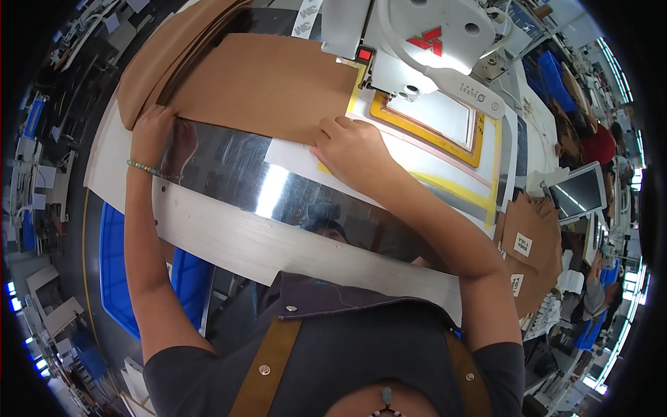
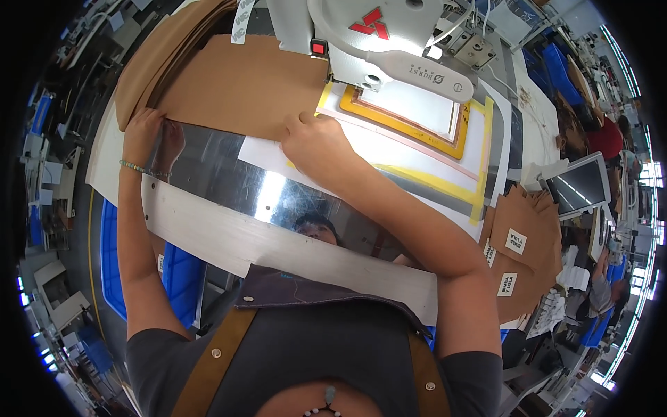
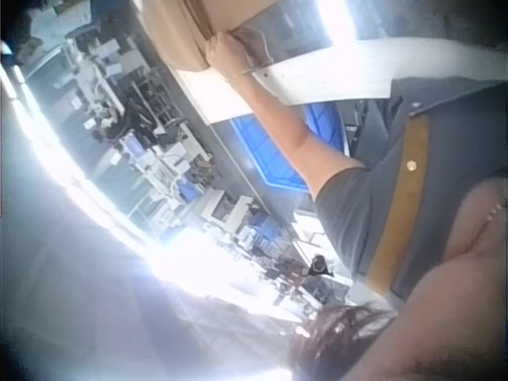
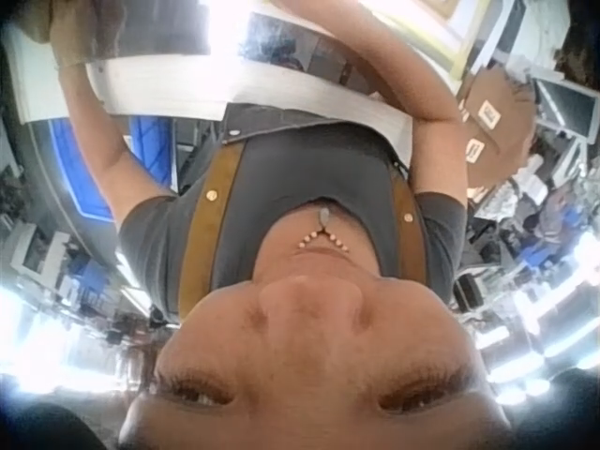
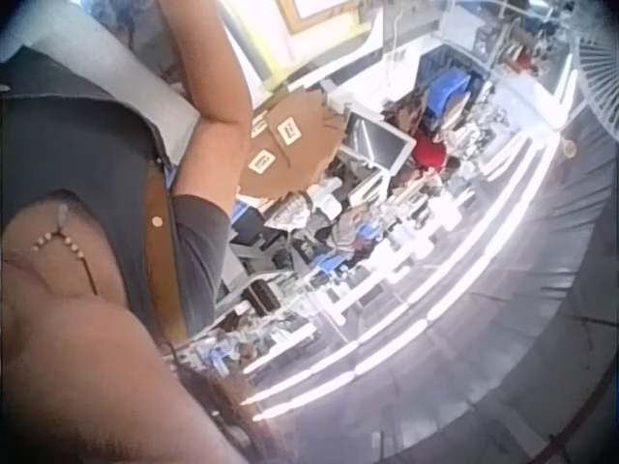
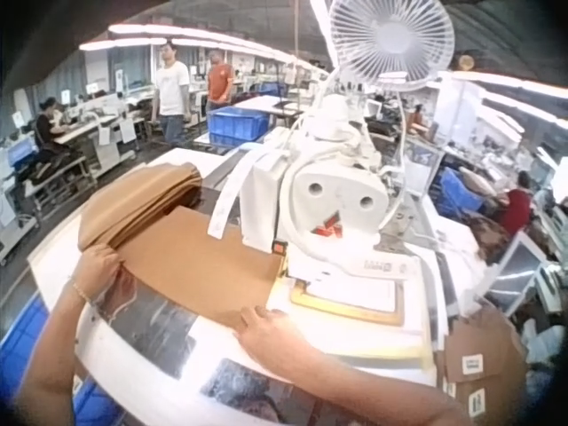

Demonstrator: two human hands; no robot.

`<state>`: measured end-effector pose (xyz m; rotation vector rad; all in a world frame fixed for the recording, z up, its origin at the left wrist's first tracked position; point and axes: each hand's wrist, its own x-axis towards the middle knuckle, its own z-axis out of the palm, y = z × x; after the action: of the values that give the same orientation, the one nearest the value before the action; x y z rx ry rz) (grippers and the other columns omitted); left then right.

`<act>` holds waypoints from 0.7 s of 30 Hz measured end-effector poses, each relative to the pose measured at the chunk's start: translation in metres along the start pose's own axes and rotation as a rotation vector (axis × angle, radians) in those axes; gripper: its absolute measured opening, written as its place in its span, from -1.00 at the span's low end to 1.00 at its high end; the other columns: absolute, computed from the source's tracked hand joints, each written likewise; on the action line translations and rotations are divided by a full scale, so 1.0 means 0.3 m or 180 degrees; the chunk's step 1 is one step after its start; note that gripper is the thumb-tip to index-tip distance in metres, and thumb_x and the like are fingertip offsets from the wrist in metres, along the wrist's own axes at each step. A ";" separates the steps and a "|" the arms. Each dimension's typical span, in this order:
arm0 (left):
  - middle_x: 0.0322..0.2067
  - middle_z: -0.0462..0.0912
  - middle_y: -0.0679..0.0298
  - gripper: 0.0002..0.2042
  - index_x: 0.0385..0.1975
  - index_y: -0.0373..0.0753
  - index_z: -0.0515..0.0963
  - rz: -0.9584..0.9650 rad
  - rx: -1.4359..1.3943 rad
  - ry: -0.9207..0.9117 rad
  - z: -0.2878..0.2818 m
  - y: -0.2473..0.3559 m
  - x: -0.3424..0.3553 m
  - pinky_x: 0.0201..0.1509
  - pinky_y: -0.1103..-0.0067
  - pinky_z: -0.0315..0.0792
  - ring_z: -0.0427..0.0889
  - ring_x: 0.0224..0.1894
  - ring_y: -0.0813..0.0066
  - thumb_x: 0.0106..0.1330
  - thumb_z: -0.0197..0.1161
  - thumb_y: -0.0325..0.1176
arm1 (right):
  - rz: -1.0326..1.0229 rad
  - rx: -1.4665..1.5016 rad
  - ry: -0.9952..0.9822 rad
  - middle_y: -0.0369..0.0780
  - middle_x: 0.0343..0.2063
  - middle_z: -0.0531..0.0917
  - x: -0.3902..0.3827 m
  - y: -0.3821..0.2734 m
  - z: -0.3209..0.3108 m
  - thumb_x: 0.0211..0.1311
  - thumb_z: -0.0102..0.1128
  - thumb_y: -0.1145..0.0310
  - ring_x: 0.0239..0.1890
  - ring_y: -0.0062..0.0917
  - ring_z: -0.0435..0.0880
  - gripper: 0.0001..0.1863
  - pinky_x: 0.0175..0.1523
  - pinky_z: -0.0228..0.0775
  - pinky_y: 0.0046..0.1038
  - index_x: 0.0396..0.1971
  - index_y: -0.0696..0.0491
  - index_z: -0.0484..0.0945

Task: Sewing small leather brand labels onto larger brown leather pieces using an industrial sewing machine.

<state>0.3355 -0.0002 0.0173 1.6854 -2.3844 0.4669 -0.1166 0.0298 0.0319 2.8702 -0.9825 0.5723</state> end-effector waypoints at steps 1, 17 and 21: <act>-0.21 0.74 0.12 -0.87 -0.18 -0.33 0.69 -0.0161 -0.0134 0.0075 -0.003 0.002 -0.010 0.03 0.28 0.60 0.71 -0.07 0.11 0.33 0.28 -0.52 | -0.0082 -0.0411 -0.0134 -0.26 -0.33 0.63 0.007 0.001 0.011 0.10 0.44 0.42 -0.21 -0.47 0.73 -0.88 -0.19 0.60 -0.41 -0.36 0.08 0.71; -0.22 0.68 0.18 -0.78 -0.18 -0.34 0.67 0.0899 -0.0287 0.0602 -0.010 0.139 0.091 -0.04 0.35 0.62 0.69 -0.12 0.18 0.17 0.28 -0.53 | -0.0329 -0.1197 0.0536 -0.35 -0.40 0.53 -0.168 0.151 -0.104 -0.03 0.32 0.40 -0.28 -0.56 0.60 -0.91 -0.30 0.42 -0.50 -0.50 -0.01 0.58; -0.21 0.66 0.16 -0.77 -0.16 -0.35 0.65 0.1341 -0.0537 0.0728 0.007 0.266 0.193 -0.05 0.36 0.61 0.68 -0.12 0.16 0.17 0.27 -0.52 | -0.0347 -0.1135 0.0411 -0.34 -0.40 0.50 -0.298 0.224 -0.182 -0.02 0.33 0.38 -0.24 -0.53 0.58 -0.91 -0.27 0.44 -0.48 -0.55 -0.01 0.56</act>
<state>0.2408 -0.0275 0.0224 0.9994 -2.5178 0.4726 -0.2400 0.0374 0.0460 2.5197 -0.8087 0.5072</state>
